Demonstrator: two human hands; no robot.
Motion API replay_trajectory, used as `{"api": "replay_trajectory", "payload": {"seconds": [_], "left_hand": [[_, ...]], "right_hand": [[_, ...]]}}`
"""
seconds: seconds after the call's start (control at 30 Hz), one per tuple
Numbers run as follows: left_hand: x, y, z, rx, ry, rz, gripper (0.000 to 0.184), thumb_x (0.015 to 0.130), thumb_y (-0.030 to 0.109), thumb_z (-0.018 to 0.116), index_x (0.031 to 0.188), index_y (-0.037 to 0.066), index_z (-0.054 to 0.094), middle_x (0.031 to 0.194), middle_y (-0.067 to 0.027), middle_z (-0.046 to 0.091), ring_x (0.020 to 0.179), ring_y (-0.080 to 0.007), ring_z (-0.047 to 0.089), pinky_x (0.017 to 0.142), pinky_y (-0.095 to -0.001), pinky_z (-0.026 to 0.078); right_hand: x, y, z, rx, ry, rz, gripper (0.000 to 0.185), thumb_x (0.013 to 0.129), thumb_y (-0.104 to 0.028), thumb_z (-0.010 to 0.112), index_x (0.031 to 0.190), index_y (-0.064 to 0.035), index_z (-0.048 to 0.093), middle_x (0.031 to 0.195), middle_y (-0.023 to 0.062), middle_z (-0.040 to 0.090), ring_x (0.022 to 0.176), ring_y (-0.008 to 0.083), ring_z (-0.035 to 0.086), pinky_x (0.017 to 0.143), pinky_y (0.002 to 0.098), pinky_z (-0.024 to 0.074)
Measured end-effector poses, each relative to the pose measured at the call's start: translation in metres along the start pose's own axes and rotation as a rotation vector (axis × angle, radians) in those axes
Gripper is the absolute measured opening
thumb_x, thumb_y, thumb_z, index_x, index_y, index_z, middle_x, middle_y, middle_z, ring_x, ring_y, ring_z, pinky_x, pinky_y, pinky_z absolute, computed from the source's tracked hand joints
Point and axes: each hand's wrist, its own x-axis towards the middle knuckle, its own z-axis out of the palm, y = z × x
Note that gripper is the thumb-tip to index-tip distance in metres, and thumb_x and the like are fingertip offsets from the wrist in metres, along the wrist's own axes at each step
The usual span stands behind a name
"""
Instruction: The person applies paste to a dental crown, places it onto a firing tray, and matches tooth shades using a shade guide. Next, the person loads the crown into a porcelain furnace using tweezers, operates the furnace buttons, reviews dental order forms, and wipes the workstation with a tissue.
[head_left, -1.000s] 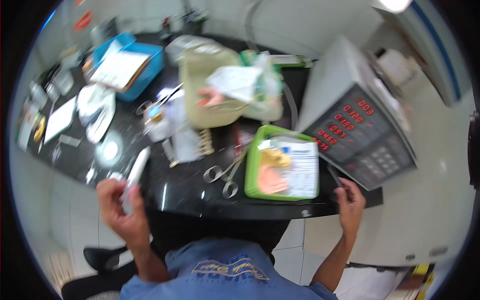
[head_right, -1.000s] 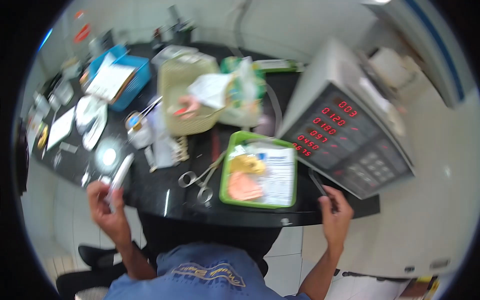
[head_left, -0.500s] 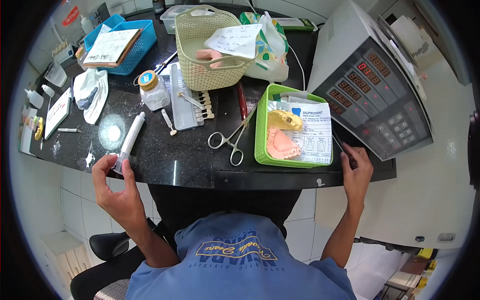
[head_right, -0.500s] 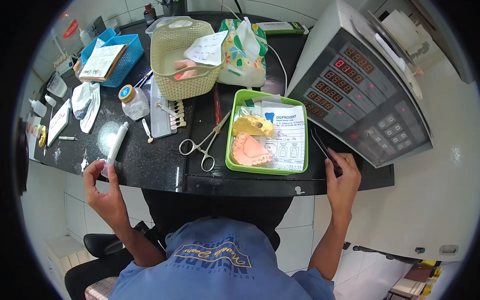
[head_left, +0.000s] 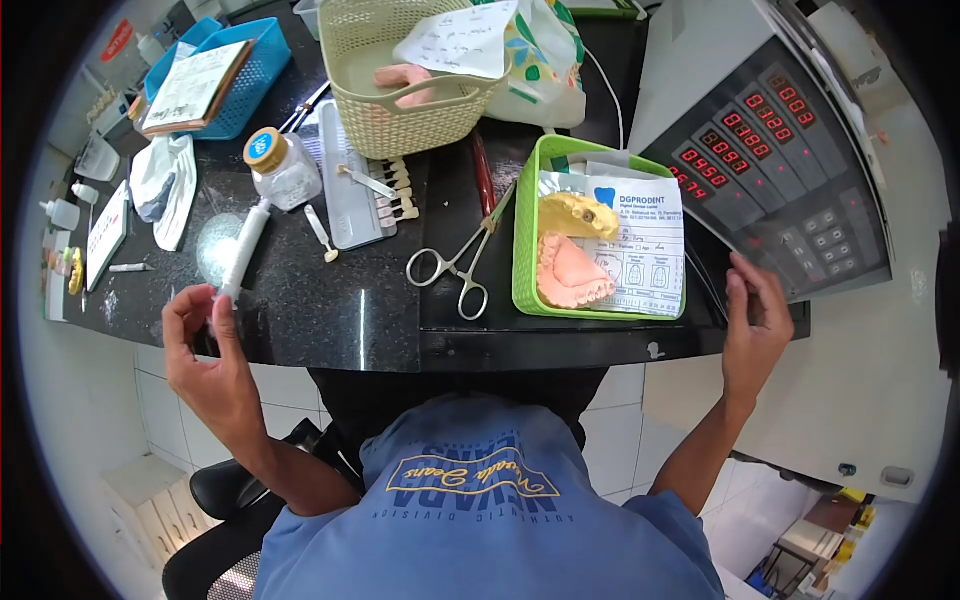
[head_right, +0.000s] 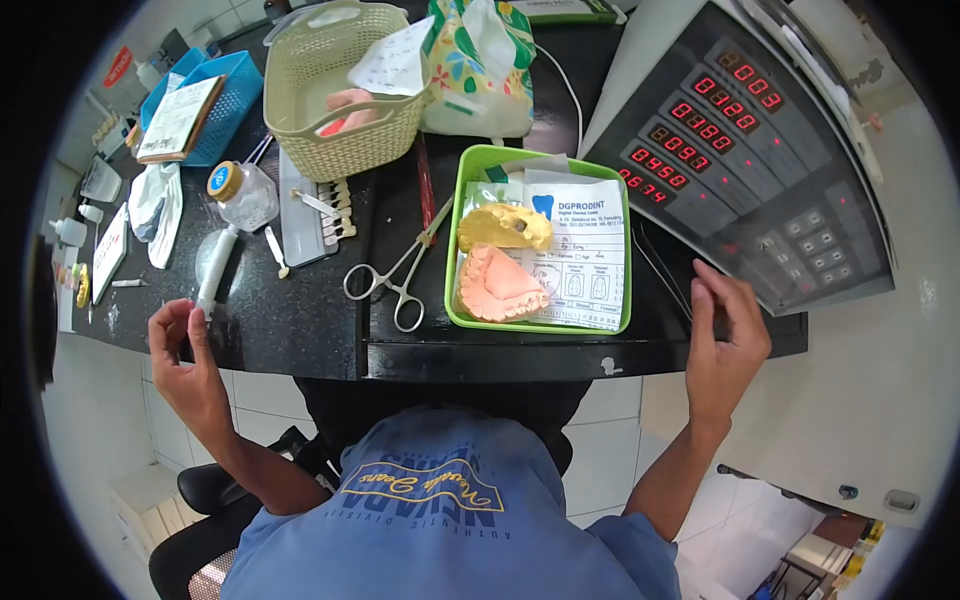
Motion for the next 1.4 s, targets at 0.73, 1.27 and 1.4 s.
{"api": "replay_trajectory", "payload": {"seconds": [0.73, 1.27, 1.4], "left_hand": [[0.050, -0.039, 0.009, -0.518, 0.263, 0.021, 0.040, 0.102, 0.025, 0.048, 0.070, 0.001, 0.051, 0.058, -0.0027, 0.040, 0.050, -0.0066, 0.035, 0.045, -0.0194, 0.025], [0.045, -0.041, 0.009, -0.562, 0.304, -0.014, 0.032, 0.100, 0.022, 0.052, 0.079, -0.001, 0.058, 0.067, -0.0015, 0.047, 0.057, -0.0053, 0.037, 0.051, -0.0189, 0.027], [0.046, -0.035, 0.012, -0.490, 0.347, -0.107, 0.035, 0.100, 0.026, 0.053, 0.075, 0.001, 0.058, 0.061, 0.0006, 0.043, 0.054, -0.0048, 0.035, 0.051, -0.0194, 0.024]], "right_hand": [[0.166, -0.201, 0.123, -0.122, -0.553, -0.791, 0.018, 0.082, -0.001, 0.065, 0.100, -0.0003, 0.067, 0.087, 0.0117, 0.066, 0.070, 0.0217, 0.062, 0.065, 0.0307, 0.0488], [0.177, -0.182, 0.106, -0.257, -0.370, -0.681, 0.029, 0.084, -0.018, 0.069, 0.110, -0.0067, 0.066, 0.093, 0.0065, 0.067, 0.077, 0.0112, 0.060, 0.066, 0.0260, 0.0466], [0.147, -0.172, 0.049, -0.298, -0.357, -0.653, 0.028, 0.083, -0.013, 0.069, 0.110, -0.0054, 0.066, 0.093, 0.0067, 0.067, 0.076, 0.0118, 0.060, 0.064, 0.0268, 0.0465]]}}
